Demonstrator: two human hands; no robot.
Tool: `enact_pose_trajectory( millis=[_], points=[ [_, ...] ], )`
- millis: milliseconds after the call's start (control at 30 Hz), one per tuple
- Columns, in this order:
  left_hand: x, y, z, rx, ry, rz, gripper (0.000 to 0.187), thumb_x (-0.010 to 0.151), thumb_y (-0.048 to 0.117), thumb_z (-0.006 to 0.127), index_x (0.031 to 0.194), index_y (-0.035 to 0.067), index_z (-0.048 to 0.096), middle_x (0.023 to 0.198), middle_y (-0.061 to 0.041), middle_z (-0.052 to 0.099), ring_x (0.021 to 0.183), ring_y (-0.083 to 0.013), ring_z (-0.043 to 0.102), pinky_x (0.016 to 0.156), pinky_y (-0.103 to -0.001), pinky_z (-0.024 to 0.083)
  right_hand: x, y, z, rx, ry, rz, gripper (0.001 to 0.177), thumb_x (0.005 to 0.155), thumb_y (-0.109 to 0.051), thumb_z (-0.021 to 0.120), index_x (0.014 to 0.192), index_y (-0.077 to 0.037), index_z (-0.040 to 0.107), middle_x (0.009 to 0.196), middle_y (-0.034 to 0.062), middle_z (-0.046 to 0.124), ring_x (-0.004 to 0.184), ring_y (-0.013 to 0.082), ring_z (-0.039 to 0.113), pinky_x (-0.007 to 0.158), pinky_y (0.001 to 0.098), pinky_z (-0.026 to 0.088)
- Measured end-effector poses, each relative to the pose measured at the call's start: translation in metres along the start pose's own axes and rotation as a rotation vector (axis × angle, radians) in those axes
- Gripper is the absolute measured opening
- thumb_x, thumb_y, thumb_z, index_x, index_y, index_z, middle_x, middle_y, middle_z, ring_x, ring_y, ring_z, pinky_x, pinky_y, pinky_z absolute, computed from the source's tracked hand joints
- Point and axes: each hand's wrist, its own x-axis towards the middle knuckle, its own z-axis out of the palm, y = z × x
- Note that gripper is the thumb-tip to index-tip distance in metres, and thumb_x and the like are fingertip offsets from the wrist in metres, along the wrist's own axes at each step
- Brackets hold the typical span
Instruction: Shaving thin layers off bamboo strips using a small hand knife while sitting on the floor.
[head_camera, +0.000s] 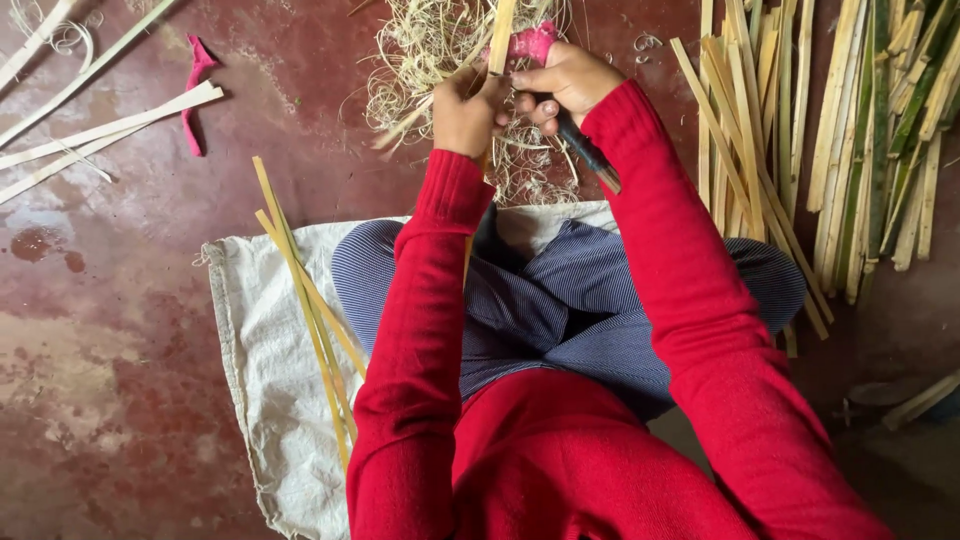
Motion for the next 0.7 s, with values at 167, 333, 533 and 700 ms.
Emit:
enact_pose_trajectory(
  millis=[167,333,533,700],
  points=[
    [0.002,-0.016,-0.01,0.226,0.011,0.134,0.024,0.091,0.003,0.07,0.112,-0.008,0.072,0.071,-0.009,0.072,0.043,-0.0084,0.056,0.036,-0.019,0.049,0.007,0.003,-0.001,-0.01,0.008,0.029,0.011,0.101,-0.003,0.058,0.111,-0.005,0.062,0.068,0.0062,0.059,0.04,0.0044,0.041,0.032,0.021,0.036],
    [-0.004,-0.033,-0.011,0.418,0.141,0.163,0.024,0.085,0.011,0.077,0.103,-0.004,0.075,0.069,-0.008,0.074,0.045,-0.0083,0.061,0.037,-0.02,0.053,0.017,0.01,-0.005,-0.103,0.062,0.075,0.002,0.101,-0.004,0.06,0.103,-0.004,0.06,0.068,0.0061,0.061,0.042,0.0055,0.044,0.034,0.0217,0.038],
    [-0.015,-0.033,-0.007,0.632,0.294,0.124,0.026,0.084,0.03,0.078,0.075,0.006,0.079,0.052,-0.001,0.065,0.037,-0.0069,0.045,0.034,-0.024,0.037,0.023,0.017,-0.009,-0.077,0.045,0.084,0.008,0.1,-0.002,0.058,0.107,0.0,0.06,0.069,0.0051,0.061,0.043,0.005,0.046,0.035,0.0206,0.043],
    [-0.002,-0.047,-0.008,0.641,0.286,0.114,0.02,0.088,0.023,0.075,0.082,0.004,0.079,0.057,-0.003,0.071,0.038,-0.0051,0.052,0.033,-0.02,0.041,0.032,0.016,-0.015,-0.038,0.05,0.099,0.008,0.099,-0.002,0.059,0.107,-0.005,0.061,0.07,0.0061,0.061,0.042,0.0058,0.045,0.035,0.021,0.039]
  ],
)
